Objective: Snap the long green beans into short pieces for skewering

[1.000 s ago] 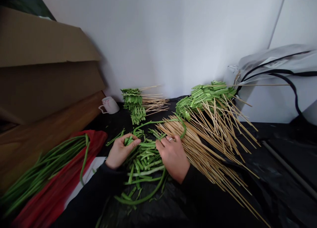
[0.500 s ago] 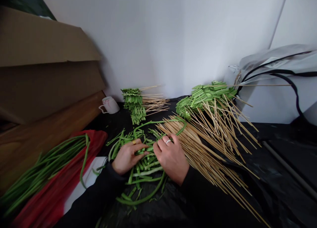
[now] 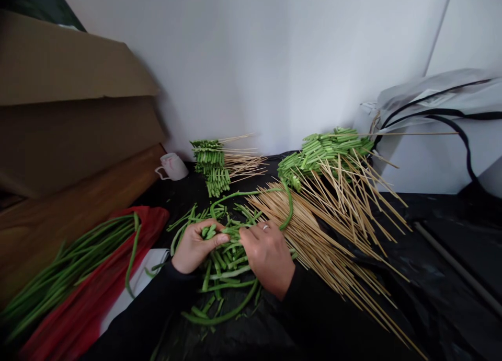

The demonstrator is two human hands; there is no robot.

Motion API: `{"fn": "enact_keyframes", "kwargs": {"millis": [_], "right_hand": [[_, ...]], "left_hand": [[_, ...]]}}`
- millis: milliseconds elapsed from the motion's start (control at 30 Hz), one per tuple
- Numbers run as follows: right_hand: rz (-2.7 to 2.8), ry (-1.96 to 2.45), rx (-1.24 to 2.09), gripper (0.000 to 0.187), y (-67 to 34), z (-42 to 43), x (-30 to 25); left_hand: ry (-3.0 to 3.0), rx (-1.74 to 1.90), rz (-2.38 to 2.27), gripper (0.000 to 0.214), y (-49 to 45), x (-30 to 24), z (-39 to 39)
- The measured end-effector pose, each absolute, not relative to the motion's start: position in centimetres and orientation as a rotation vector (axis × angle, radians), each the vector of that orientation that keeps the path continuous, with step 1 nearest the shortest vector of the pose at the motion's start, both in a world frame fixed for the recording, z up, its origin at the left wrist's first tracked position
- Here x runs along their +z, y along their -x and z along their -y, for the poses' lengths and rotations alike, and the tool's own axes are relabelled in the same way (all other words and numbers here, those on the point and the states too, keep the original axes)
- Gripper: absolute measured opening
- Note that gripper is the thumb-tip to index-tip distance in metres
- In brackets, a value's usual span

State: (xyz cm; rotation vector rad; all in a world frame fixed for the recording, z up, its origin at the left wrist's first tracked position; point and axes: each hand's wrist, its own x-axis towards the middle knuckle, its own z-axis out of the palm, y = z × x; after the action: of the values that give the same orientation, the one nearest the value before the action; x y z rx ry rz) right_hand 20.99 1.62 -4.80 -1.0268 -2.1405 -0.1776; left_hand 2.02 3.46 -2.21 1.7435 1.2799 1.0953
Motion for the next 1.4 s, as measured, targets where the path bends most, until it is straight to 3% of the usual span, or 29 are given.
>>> {"fn": "enact_keyframes", "kwargs": {"millis": [167, 467, 600, 833, 1133, 1400], "right_hand": [[2.144, 0.982, -0.157, 0.021, -20.4, -1.3, -4.8], [2.195, 0.996, -0.202, 0.020, -20.8, -1.5, -4.5], [2.229, 1.004, -0.202, 0.018, -20.9, -1.6, -4.9], [2.262, 1.017, -0.231, 0.015, -20.9, -1.6, -4.9], [2.175, 1.029, -0.238, 0.016, -21.1, -1.6, -4.6], [2.121, 0.967, -0.183, 0.019, -20.8, -1.4, -4.3]], "left_hand": [[-1.449, 1.084, -1.222, 0.038, -2.6, -2.6, -3.4], [-1.003, 1.394, -1.000, 0.033, -1.5, -2.6, -4.4], [-0.856, 1.317, -0.897, 0.032, -1.2, -2.2, -4.7], [-0.920, 1.153, -0.810, 0.023, -1.0, -2.0, -4.6], [-1.368, 1.026, -1.154, 0.041, -1.5, -2.6, -4.0], [-1.264, 0.981, -0.928, 0.040, -1.7, -2.4, -3.6]]}}
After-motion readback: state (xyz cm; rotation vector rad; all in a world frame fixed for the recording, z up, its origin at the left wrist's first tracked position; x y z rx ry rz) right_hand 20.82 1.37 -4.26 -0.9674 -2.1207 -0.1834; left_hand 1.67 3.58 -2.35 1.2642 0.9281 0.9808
